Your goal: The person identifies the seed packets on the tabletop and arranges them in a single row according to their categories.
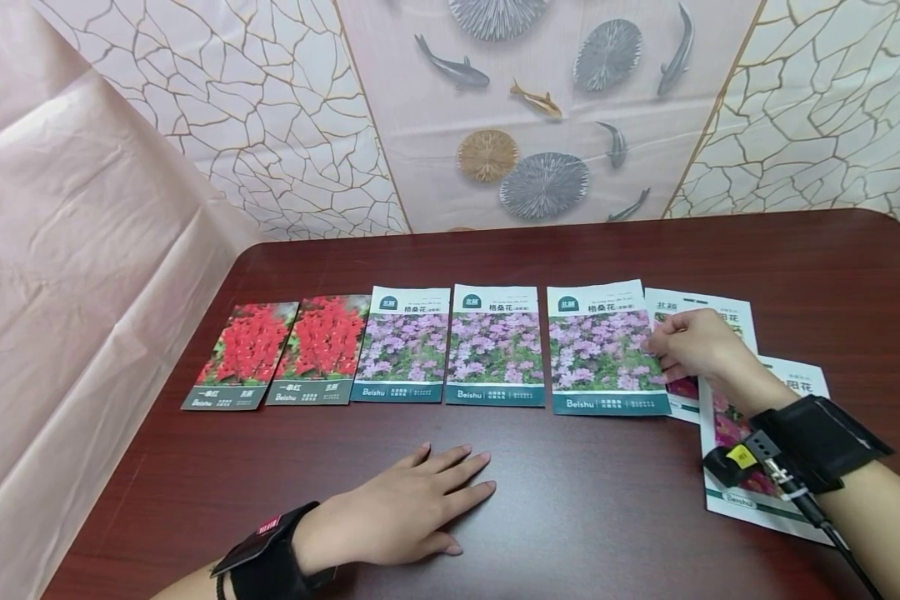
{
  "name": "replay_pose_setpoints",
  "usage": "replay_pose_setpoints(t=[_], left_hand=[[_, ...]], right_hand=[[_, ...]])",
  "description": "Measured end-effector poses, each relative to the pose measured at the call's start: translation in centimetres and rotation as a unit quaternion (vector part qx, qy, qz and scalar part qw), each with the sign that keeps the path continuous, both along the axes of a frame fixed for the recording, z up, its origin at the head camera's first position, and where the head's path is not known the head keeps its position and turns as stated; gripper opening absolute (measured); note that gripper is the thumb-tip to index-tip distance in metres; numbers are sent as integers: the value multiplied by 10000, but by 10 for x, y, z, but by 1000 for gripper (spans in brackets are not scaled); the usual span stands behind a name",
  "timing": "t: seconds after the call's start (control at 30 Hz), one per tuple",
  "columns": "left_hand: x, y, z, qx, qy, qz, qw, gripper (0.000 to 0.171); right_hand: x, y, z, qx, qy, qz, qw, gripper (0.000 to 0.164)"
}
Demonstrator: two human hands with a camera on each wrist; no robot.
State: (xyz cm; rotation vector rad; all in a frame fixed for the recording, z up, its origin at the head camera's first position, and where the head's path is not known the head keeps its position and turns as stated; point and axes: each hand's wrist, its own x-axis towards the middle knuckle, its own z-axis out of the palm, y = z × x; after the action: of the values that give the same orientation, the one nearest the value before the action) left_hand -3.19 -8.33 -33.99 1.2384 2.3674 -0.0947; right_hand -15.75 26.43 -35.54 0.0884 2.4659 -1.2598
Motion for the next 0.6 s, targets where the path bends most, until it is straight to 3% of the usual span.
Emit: replay_pose_setpoints(t=[0.17,0.6], left_hand=[[0,1,1,4,42,-38,10000,61],[-1,9,5,206,349,-25,9992,57]], right_hand=[[6,2,5,111,220,120,9996,40],[21,4,11,513,624,184,9966,46]])
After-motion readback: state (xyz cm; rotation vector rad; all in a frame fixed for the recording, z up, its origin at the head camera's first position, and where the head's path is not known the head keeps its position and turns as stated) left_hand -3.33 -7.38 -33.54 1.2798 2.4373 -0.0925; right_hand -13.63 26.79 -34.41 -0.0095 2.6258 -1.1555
